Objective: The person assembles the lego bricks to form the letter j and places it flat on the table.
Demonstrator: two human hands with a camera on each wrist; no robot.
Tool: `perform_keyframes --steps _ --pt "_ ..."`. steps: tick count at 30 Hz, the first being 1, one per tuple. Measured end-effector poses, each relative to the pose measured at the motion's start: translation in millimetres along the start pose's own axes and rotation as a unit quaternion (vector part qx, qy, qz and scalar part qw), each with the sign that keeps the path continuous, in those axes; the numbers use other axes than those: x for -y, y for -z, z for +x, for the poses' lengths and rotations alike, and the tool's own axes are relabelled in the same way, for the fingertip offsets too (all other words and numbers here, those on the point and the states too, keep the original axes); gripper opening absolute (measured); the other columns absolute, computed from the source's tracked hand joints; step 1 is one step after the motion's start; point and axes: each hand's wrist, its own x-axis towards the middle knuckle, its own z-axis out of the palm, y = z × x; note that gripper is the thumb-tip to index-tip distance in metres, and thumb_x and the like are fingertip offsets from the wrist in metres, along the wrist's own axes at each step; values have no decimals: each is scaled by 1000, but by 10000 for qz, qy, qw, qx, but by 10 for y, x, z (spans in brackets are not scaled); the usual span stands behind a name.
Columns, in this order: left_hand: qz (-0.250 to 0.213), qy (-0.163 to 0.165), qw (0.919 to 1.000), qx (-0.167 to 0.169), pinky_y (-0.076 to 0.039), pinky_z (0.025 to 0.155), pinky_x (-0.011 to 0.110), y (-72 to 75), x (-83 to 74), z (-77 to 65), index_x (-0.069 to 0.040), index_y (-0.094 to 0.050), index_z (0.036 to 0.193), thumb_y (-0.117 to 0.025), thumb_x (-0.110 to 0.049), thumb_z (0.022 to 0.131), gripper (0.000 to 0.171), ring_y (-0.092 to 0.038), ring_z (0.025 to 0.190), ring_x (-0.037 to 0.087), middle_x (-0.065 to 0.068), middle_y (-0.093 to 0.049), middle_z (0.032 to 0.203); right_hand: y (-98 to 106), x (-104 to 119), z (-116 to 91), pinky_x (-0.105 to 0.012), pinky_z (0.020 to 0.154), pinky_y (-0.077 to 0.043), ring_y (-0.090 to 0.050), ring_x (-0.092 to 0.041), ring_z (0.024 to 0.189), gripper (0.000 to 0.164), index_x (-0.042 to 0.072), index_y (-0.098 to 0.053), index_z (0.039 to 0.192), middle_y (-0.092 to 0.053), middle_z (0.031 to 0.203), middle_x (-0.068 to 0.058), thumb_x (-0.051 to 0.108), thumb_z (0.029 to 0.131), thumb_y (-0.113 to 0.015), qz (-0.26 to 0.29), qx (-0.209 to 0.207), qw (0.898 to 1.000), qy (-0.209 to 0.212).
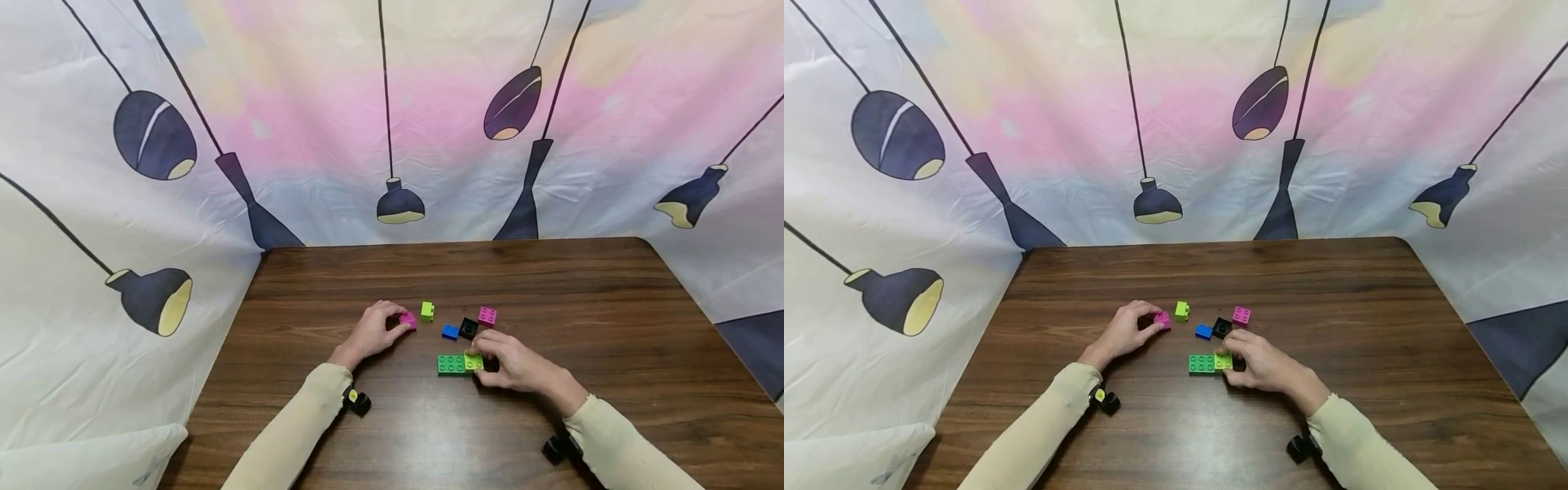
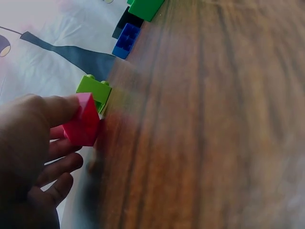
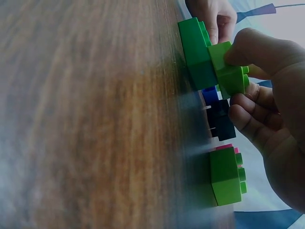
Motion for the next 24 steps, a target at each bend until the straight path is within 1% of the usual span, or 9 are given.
perform_keyframes --steps 4,10,11,17,20,21,22,24 --pt "18 25 10000 81 -46 98 43 -5 -1 -16 -9 -70 110 -73 -30 88 31 -62 105 20 4 -69 108 -5 3 -1 -23 69 -52 -55 -5 85 24 10 -65 99 -60 101 4 12 78 -76 15 28 10000 -56" --pt "117 26 9993 368 -44 100 45 -2 -9 -13 -10 -69 112 -75 -28 86 32 -60 107 20 4 -68 109 -5 8 -19 -23 70 -53 -55 -5 85 24 11 -65 100 -60 101 5 13 78 -76 3 66 9999 -130" --pt "108 25 9991 402 -42 102 46 1 -12 -10 -10 -69 112 -75 -28 86 33 -60 107 21 4 -68 109 -7 7 -22 -23 70 -53 -55 -5 85 24 11 -65 100 -60 101 5 13 78 -76 5 64 9999 -122" --pt "81 47 9990 436 -33 112 47 14 -14 -3 -10 -69 111 -76 -26 85 32 -61 108 22 4 -68 108 -12 -11 -17 -22 71 -52 -55 -5 86 23 10 -65 99 -60 101 4 11 78 -75 22 16 10000 -31" --pt "78 33 9990 439 -33 112 47 14 -6 2 -10 -69 111 -76 -27 85 31 -60 109 22 4 -68 108 -7 -9 -14 -21 71 -52 -54 -5 86 24 10 -65 99 -60 101 4 11 78 -75 16 37 10000 -89" --pt "70 31 9989 461 -36 110 46 18 -6 1 -10 -69 111 -76 -27 85 32 -60 108 22 4 -68 109 -5 -4 -13 -21 71 -51 -54 -5 86 24 10 -65 99 -60 101 4 12 78 -76 7 56 9999 -126" --pt "73 35 9988 481 -36 110 46 18 -6 -2 -10 -69 111 -76 -27 86 32 -60 109 22 3 -67 110 -3 -2 -13 -21 71 -51 -54 -4 85 24 10 -65 99 -59 101 4 12 78 -75 -2 64 9999 -143" --pt "65 41 9987 508 -40 106 46 20 -12 -13 -11 -69 112 -75 -28 86 32 -59 109 21 3 -67 111 -2 5 -11 -21 71 -51 -54 -4 85 23 11 -65 99 -59 101 5 12 78 -75 -9 84 9998 -165"
